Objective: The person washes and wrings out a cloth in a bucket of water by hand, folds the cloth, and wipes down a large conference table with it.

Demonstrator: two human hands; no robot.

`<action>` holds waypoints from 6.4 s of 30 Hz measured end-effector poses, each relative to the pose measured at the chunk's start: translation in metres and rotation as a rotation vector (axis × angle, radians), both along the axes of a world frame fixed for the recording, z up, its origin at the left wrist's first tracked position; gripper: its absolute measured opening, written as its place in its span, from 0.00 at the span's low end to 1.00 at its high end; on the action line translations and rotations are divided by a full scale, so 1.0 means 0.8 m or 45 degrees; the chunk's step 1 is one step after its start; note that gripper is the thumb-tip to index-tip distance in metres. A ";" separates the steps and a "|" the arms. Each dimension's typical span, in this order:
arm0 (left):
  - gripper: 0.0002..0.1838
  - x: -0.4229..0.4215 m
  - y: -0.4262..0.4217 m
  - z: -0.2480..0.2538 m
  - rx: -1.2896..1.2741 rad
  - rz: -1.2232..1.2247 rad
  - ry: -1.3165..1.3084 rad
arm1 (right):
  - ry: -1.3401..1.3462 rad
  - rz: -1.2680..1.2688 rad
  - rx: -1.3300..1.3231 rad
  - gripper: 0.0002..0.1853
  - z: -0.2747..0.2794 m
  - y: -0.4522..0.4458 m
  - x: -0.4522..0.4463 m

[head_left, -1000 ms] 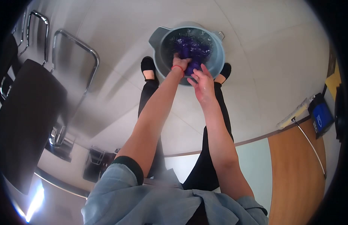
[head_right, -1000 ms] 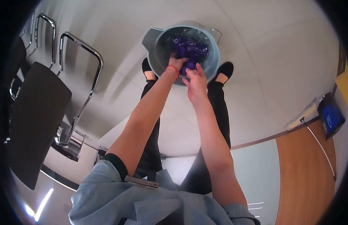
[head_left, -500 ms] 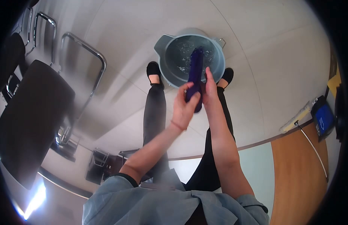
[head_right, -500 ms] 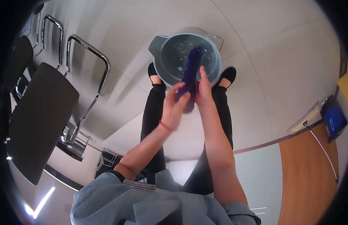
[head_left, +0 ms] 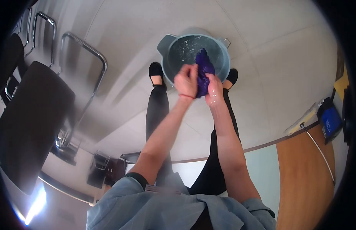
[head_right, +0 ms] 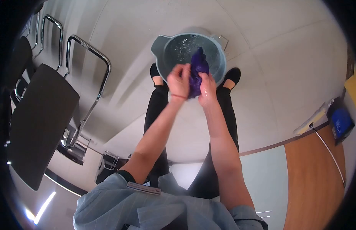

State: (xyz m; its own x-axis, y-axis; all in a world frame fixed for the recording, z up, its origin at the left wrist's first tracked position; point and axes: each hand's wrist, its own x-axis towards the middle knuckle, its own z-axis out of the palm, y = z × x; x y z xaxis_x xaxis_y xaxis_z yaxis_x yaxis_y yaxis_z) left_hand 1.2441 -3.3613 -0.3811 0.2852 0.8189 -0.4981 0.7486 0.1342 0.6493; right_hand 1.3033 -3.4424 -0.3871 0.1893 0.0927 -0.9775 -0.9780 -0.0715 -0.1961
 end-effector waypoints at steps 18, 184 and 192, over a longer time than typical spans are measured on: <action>0.37 -0.022 0.011 -0.174 -0.340 -0.474 0.325 | 0.058 0.146 -0.109 0.41 0.013 -0.018 0.025; 0.32 0.078 0.059 -0.091 -0.665 -0.850 0.722 | -0.588 1.937 -0.216 0.31 0.015 0.034 0.003; 0.49 0.008 0.126 -0.012 -1.684 -0.062 -0.171 | 0.622 0.269 0.482 0.27 0.125 -0.003 0.029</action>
State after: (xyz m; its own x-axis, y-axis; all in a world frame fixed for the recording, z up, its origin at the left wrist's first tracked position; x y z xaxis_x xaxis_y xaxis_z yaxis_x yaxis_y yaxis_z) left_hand 1.2509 -3.2602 -0.3910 0.4094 -0.2695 -0.8717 0.7117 0.6921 0.1202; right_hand 1.3268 -3.4445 -0.2868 -0.3284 0.4338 -0.8390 -0.9334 -0.2852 0.2179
